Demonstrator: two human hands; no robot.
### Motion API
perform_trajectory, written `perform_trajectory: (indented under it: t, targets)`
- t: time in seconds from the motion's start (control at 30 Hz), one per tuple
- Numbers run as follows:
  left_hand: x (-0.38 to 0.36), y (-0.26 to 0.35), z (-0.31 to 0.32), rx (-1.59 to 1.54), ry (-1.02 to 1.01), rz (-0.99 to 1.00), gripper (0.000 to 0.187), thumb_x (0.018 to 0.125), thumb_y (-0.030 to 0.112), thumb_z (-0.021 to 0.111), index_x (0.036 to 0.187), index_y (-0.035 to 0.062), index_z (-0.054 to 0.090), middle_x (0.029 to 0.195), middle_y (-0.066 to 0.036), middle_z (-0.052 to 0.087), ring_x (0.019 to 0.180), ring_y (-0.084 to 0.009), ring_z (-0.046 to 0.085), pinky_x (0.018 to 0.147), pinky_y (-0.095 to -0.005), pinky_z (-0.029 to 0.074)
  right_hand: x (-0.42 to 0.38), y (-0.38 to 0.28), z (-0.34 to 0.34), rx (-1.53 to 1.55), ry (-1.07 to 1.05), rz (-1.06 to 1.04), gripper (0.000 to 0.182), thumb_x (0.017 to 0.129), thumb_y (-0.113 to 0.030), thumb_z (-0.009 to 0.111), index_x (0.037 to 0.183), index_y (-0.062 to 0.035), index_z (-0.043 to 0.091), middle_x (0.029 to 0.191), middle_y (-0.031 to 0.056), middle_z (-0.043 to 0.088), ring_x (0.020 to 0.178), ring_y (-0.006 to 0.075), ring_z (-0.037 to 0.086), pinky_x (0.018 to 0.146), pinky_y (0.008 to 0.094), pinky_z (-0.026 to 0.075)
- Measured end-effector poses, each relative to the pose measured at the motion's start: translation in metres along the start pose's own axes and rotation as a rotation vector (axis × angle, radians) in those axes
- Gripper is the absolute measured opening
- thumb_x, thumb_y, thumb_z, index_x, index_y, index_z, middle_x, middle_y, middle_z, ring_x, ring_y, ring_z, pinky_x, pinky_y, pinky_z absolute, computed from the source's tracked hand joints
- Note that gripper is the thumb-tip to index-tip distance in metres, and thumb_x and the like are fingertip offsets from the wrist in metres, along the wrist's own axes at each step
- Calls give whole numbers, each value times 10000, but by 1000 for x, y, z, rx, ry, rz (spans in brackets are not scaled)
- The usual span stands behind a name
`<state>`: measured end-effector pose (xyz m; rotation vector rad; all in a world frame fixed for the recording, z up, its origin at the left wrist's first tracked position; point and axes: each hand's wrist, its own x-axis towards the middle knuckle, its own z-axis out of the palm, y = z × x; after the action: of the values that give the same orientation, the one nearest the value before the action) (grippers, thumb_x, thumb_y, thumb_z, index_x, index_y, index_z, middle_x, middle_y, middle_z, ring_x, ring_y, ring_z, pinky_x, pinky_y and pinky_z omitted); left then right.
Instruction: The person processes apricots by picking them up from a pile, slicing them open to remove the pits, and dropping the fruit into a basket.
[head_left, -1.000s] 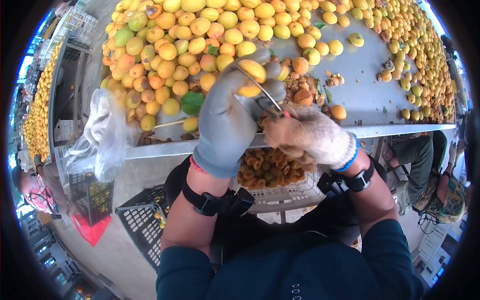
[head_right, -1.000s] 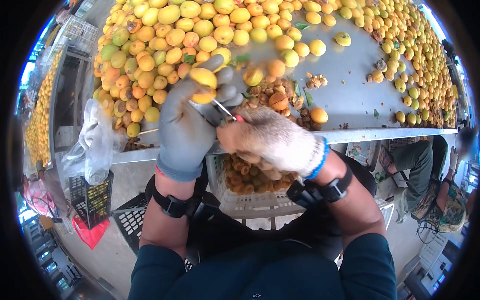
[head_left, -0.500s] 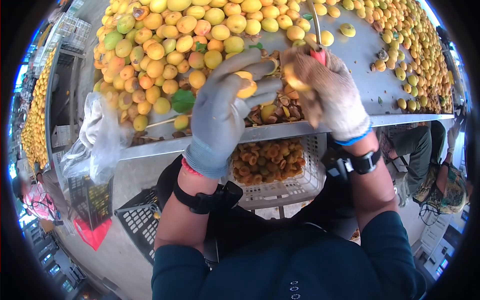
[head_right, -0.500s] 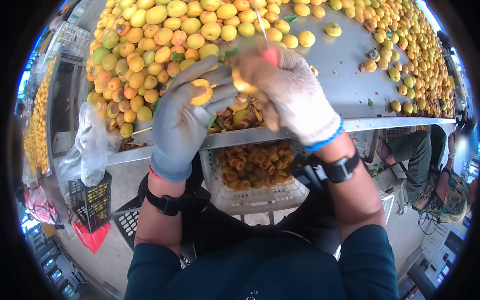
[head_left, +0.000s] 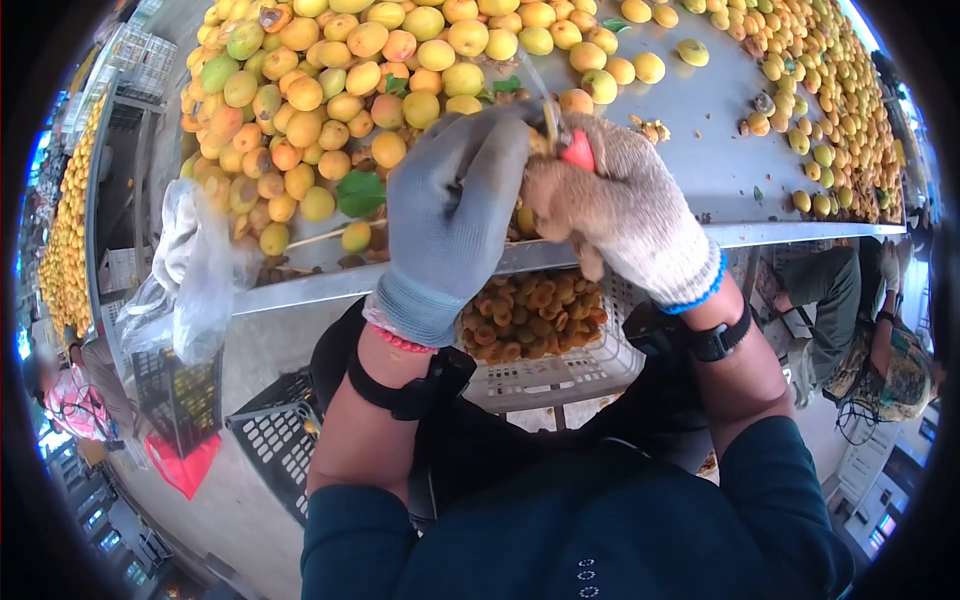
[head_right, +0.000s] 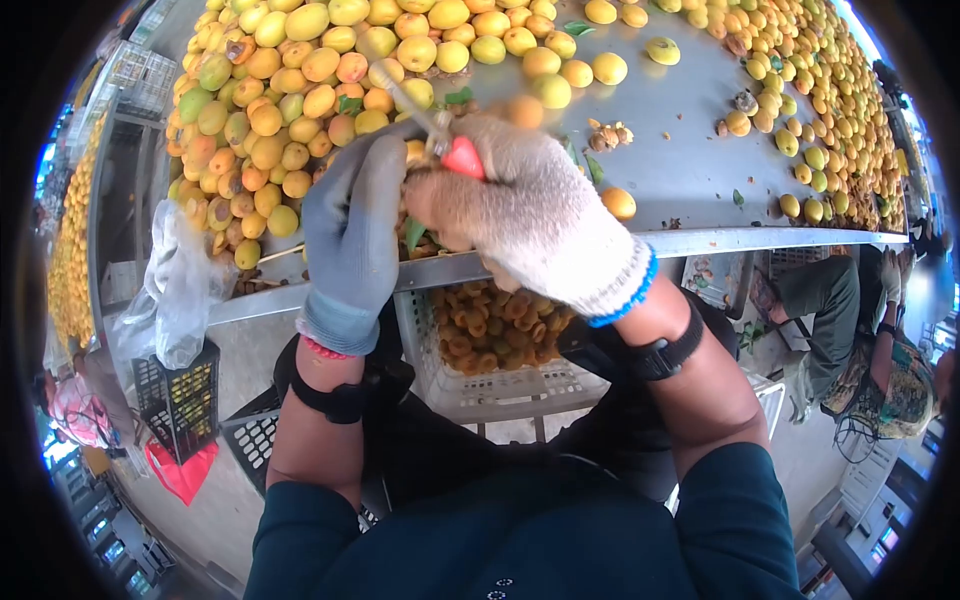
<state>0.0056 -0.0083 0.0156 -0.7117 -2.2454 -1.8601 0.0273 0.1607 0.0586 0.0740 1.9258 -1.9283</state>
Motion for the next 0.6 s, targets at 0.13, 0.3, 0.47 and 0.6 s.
perform_trajectory:
  t: [0.13,0.3,0.47,0.6]
  targets:
    - [-1,8,-3,-207,-84,-181,287,1013,145,513,1169,-50,653,949,-54,713,695,-66,572,612,-219,467,-7,6,2,-189,-43,-166,181,916,-224,678,882,-46,686,719,-11,585,614,63,514,574,246,434]
    - [-5,13,2,-420,-76,-395,310,1019,186,510,1182,-41,643,889,-48,684,631,-69,552,565,-213,444,-12,8,11,56,-26,66,177,931,-229,670,906,-53,668,725,-6,584,601,72,536,548,243,443]
    - [-6,13,6,-461,-13,-523,334,1025,229,509,1187,-34,634,817,-47,650,591,-91,546,538,-223,431,-1,14,-3,214,-139,194,186,960,-235,624,974,-51,649,713,7,568,493,98,532,428,230,409]
    - [-1,15,1,-458,-20,-615,355,1030,264,507,1191,-29,626,760,-47,622,558,-108,540,517,-231,420,1,22,-24,215,-60,-68,180,976,-221,580,1008,-49,621,730,25,574,503,112,555,424,238,431]
